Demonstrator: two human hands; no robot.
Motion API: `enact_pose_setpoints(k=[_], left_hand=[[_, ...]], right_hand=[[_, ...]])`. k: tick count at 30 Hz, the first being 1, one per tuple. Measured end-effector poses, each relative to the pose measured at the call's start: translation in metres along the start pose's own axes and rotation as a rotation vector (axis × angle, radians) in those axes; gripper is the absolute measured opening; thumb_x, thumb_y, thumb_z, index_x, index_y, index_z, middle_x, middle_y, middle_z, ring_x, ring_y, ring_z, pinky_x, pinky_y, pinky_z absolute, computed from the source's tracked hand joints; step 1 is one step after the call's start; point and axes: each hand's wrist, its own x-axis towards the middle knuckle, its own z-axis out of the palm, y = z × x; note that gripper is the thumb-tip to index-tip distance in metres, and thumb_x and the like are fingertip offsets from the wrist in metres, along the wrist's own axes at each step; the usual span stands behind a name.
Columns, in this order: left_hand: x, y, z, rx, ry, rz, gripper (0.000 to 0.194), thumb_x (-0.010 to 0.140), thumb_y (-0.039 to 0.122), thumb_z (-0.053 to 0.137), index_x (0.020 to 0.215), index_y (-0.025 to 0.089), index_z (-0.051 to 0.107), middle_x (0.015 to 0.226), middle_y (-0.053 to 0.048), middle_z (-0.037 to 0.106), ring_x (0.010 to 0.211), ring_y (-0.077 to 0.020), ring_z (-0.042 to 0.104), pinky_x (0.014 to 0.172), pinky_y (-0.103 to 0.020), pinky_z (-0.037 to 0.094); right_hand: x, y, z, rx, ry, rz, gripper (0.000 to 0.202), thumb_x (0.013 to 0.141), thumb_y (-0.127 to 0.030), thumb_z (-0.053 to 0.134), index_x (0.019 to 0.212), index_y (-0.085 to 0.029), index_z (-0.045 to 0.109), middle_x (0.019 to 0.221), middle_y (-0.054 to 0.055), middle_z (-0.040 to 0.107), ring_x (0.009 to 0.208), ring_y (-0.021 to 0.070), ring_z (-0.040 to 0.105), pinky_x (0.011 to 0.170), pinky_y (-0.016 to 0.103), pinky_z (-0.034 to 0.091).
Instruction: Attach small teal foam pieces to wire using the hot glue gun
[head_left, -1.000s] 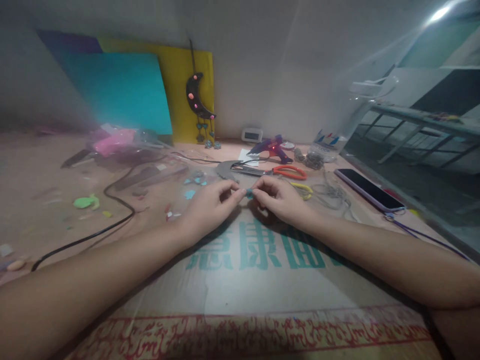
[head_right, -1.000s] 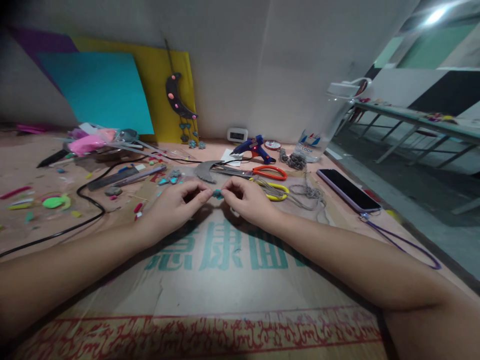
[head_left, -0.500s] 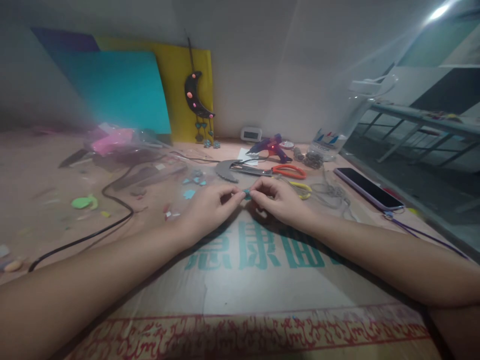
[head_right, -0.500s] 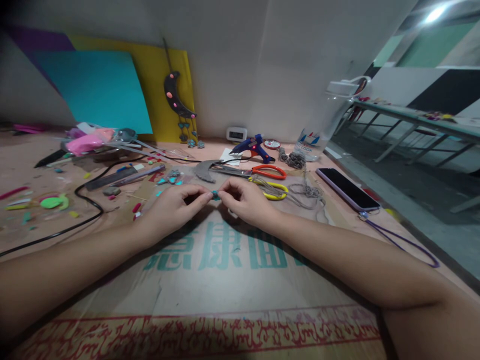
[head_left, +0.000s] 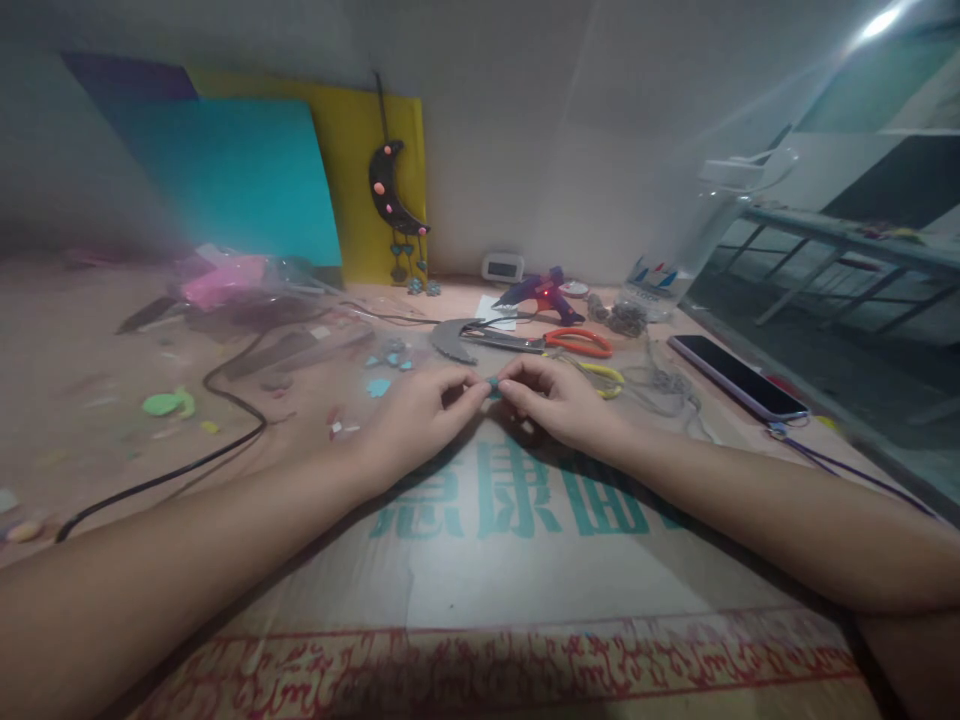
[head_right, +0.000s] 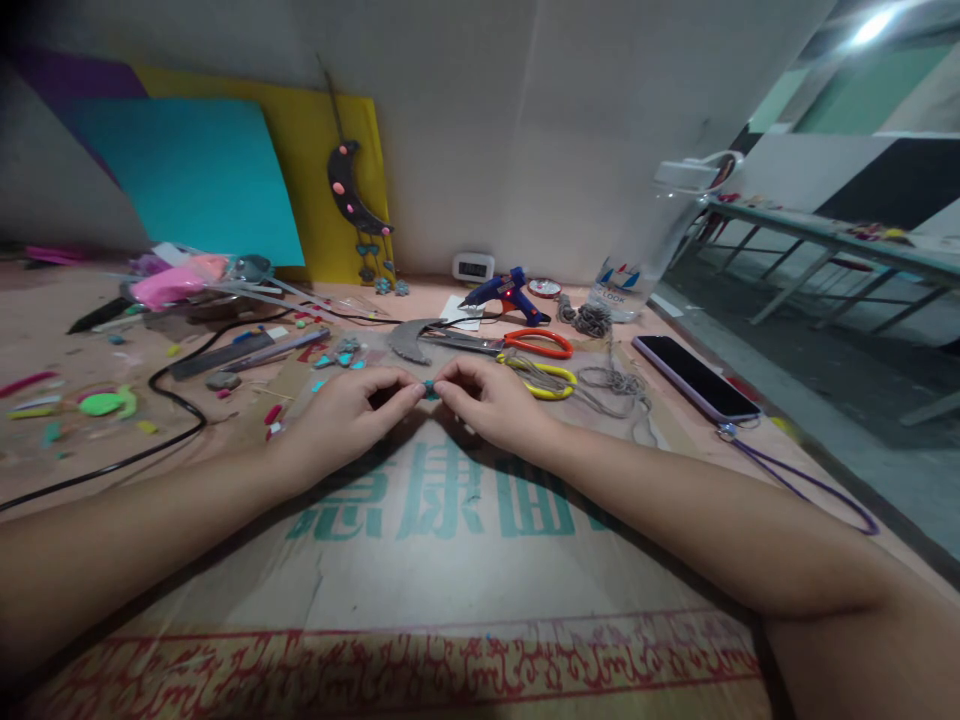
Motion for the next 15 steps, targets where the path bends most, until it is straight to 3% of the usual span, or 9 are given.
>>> enact_pose_setpoints(k=[9, 15], left_hand=[[0.0009, 0.0013, -0.0006, -0.005, -0.007, -0.043, 0.025, 0.090, 0.035, 0.050, 0.079, 0.018, 0.064, 0.067, 0.002, 0.060, 0.063, -0.0137, 0.053, 0.059, -0.026, 0.034], [0.0003, -0.0020, 0.0009, 0.001, -0.019, -0.033, 0.030, 0.093, 0.038, 0.045, 0.076, 0.018, 0.059, 0.068, 0.001, 0.059, 0.065, -0.0152, 0.053, 0.060, -0.027, 0.034]], right_hand=[[-0.0004, -0.0015, 0.0007, -0.021, 0.042, -0.015, 0.016, 0.089, -0.031, 0.055, 0.082, -0.017, 0.058, 0.059, -0.005, 0.056, 0.048, 0.0083, 0.052, 0.045, 0.019, 0.041], [-0.0013, -0.0029, 0.0005, -0.015, 0.034, 0.001, 0.016, 0.089, -0.032, 0.056, 0.082, -0.017, 0.057, 0.058, -0.005, 0.056, 0.047, 0.0083, 0.052, 0.043, 0.018, 0.040]])
